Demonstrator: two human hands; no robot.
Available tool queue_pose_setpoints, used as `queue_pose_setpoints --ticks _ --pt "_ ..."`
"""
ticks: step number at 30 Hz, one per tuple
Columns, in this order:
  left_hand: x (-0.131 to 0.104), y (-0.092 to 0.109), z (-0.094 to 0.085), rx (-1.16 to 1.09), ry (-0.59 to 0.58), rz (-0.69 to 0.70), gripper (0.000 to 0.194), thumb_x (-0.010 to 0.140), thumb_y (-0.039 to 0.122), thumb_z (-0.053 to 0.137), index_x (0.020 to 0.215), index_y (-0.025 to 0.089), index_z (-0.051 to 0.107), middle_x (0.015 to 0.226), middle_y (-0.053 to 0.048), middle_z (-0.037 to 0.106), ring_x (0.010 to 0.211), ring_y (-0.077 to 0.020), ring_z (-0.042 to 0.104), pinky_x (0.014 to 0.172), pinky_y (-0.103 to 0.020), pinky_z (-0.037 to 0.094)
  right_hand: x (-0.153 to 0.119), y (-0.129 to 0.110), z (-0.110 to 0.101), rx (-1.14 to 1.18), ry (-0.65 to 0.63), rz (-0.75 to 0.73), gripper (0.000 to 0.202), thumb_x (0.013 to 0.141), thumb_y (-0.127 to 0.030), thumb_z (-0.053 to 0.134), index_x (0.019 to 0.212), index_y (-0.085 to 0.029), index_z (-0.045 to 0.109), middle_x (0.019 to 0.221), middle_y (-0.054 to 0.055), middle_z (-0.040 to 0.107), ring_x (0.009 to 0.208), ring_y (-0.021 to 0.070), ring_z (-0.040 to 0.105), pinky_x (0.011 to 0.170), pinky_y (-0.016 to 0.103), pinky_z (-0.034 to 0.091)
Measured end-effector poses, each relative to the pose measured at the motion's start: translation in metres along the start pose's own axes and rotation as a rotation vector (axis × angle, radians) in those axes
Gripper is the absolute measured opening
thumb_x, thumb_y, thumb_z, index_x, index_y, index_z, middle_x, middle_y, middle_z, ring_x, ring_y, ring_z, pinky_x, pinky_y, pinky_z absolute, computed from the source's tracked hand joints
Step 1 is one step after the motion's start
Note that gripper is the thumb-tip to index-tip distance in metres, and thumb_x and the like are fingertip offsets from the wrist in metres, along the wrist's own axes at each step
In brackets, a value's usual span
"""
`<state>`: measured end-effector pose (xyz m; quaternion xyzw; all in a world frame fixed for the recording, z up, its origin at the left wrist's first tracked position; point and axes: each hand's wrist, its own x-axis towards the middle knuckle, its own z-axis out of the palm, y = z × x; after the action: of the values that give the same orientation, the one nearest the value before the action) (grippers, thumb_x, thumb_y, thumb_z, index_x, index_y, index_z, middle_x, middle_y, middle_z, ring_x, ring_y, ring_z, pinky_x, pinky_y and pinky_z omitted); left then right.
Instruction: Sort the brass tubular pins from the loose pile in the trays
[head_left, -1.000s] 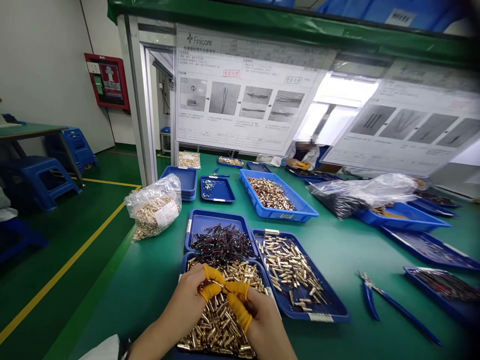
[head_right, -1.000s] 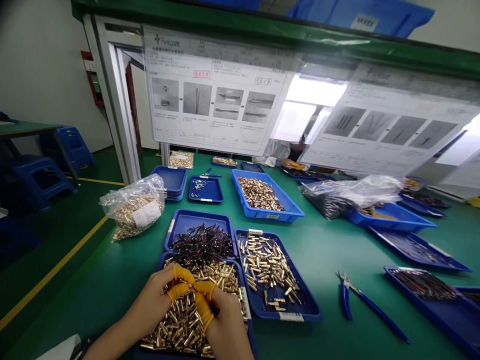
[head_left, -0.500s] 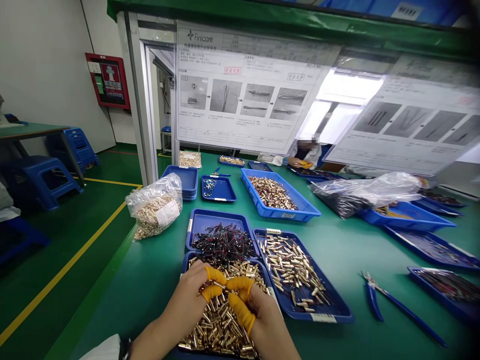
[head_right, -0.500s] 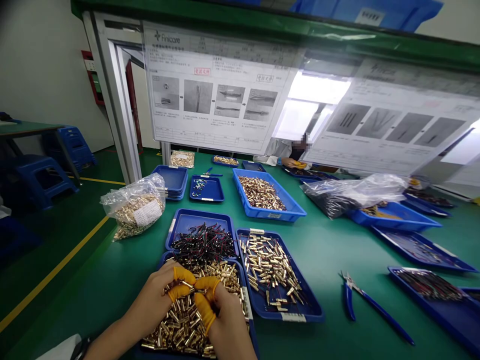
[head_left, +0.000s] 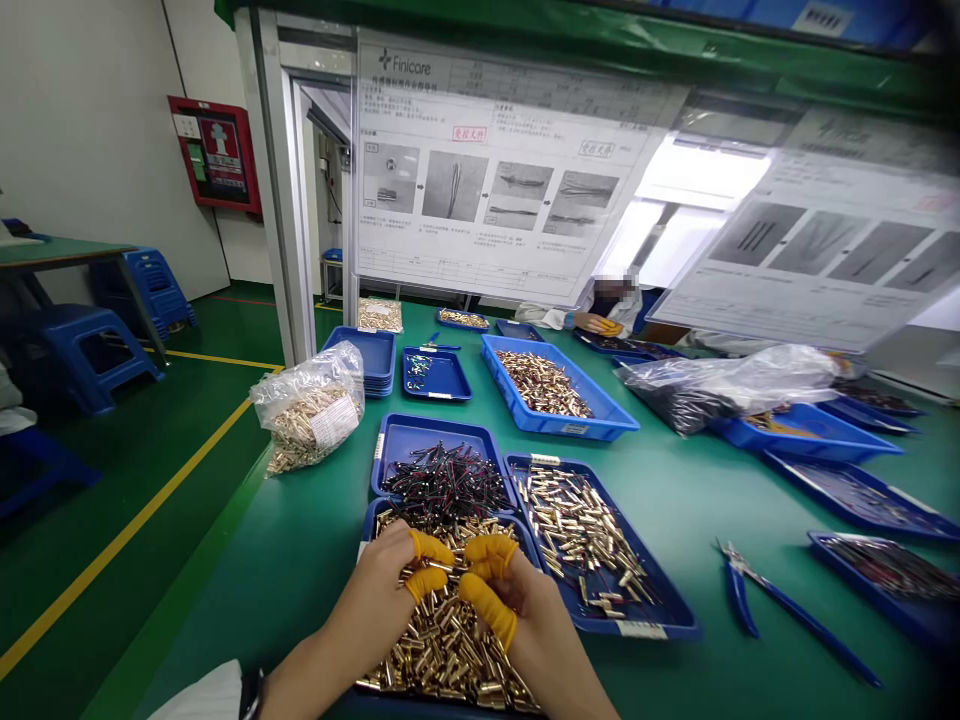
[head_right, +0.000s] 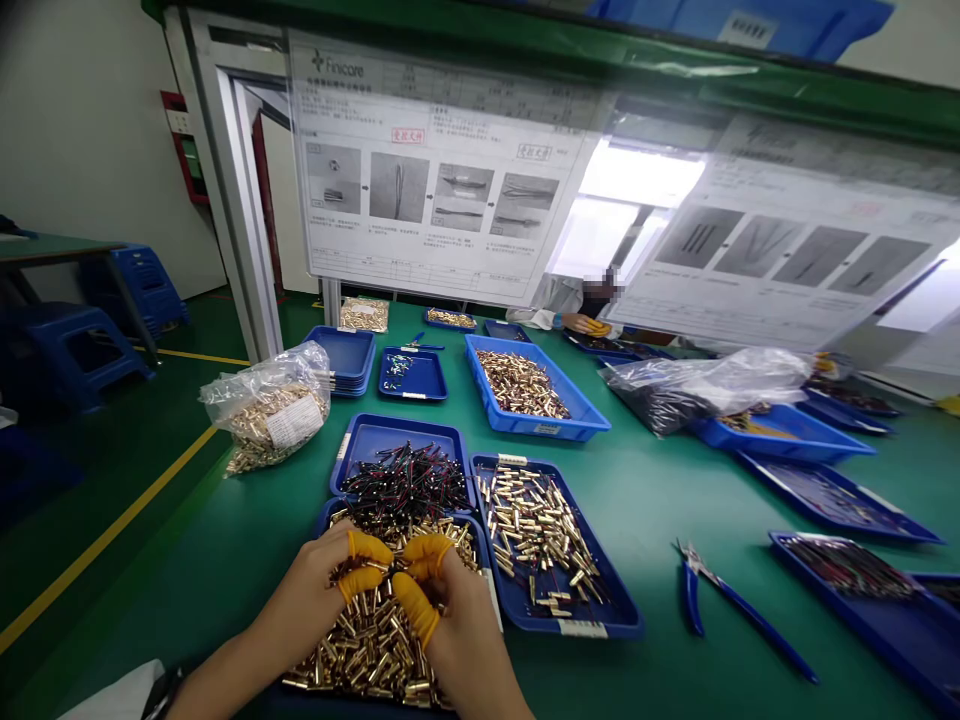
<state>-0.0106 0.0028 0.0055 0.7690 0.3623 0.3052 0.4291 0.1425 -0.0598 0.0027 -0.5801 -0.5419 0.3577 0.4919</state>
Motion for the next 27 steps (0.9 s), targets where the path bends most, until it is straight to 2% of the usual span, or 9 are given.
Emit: queue_pose_setpoints --ticks 4,7,11,13,17,19,21,24,27 --pt "0.002 -0.002 0.000 -0.071 0.006 -0.081 0.017 0.077 0.010 0.052 0.086 0.019 0.063 0.087 -0.003 0.058 0.083 -0.0193 0.054 0.073 -0.029 0.043 0.002 -0.001 -0.003 0.010 0.027 0.011 0.032 0.074 -0.047 0.060 0.082 -0.017 0.060 0.067 0.003 0.060 0.056 0.0164 0.059 0.053 0.029 0.051" --pt "0.001 -0.003 0.001 -0.099 -0.001 -0.119 0.016 0.075 0.009 0.052 0.084 0.020 0.060 0.088 -0.003 0.059 0.082 -0.0187 0.054 0.072 -0.028 0.043 0.000 -0.002 0.000 -0.011 0.029 0.013 0.027 0.074 -0.045 0.061 0.075 -0.017 0.061 0.063 0.002 0.062 0.052 0.0164 0.060 0.051 0.028 0.050" --pt "0.002 -0.003 0.001 -0.016 -0.035 -0.062 0.019 0.070 0.002 0.048 0.070 0.018 0.057 0.078 0.000 0.057 0.076 -0.0174 0.052 0.066 -0.026 0.040 -0.002 -0.005 0.006 -0.109 0.024 0.000 0.024 0.075 -0.036 0.061 0.059 -0.019 0.057 0.050 -0.001 0.058 0.046 0.0144 0.056 0.046 0.024 0.044" --pt "0.005 -0.001 0.001 0.009 -0.083 -0.044 0.023 0.066 -0.003 0.046 0.065 0.018 0.055 0.073 0.001 0.056 0.073 -0.0164 0.052 0.063 -0.024 0.037 0.000 -0.005 0.008 -0.040 -0.004 0.052 0.028 0.072 -0.038 0.062 0.054 -0.019 0.054 0.047 -0.002 0.056 0.040 0.0120 0.052 0.042 0.022 0.043" --pt "0.015 0.008 -0.002 -0.040 -0.205 -0.012 0.025 0.064 -0.005 0.047 0.064 0.018 0.057 0.071 0.003 0.057 0.072 -0.0150 0.052 0.066 -0.024 0.037 0.010 -0.001 0.002 0.281 -0.217 0.231 0.036 0.060 -0.049 0.070 0.062 -0.017 0.052 0.039 -0.007 0.052 0.028 0.0059 0.042 0.034 0.017 0.034" --pt "0.016 0.012 -0.003 -0.099 -0.232 0.028 0.026 0.065 -0.005 0.048 0.064 0.018 0.058 0.072 0.004 0.058 0.073 -0.0144 0.053 0.067 -0.023 0.037 0.014 0.003 0.000 0.388 -0.288 0.273 0.040 0.058 -0.048 0.073 0.068 -0.018 0.050 0.036 -0.010 0.048 0.025 0.0034 0.038 0.032 0.014 0.028" --pt "0.014 0.012 -0.002 -0.140 -0.228 0.038 0.024 0.067 -0.004 0.049 0.064 0.018 0.059 0.073 0.003 0.058 0.073 -0.0142 0.054 0.067 -0.022 0.038 0.015 0.008 0.002 0.456 -0.274 0.302 0.045 0.056 -0.046 0.076 0.075 -0.020 0.045 0.038 -0.013 0.048 0.025 0.0022 0.036 0.030 0.012 0.025" --pt "0.008 0.008 -0.001 -0.117 -0.184 -0.037 0.019 0.073 0.003 0.050 0.066 0.019 0.060 0.076 0.001 0.059 0.075 -0.0159 0.054 0.067 -0.024 0.040 0.012 0.009 0.008 0.476 -0.231 0.333 0.054 0.051 -0.041 0.081 0.081 -0.024 0.040 0.055 -0.011 0.054 0.028 0.0020 0.041 0.029 0.012 0.030" --pt "0.004 0.003 -0.001 -0.069 -0.193 -0.079 0.017 0.077 0.009 0.050 0.078 0.022 0.061 0.089 -0.001 0.061 0.086 -0.0183 0.054 0.077 -0.028 0.041 0.008 0.000 0.001 0.398 -0.228 0.305 0.041 0.060 -0.043 0.075 0.078 -0.022 0.045 0.064 -0.007 0.055 0.034 0.0024 0.042 0.032 0.014 0.033"
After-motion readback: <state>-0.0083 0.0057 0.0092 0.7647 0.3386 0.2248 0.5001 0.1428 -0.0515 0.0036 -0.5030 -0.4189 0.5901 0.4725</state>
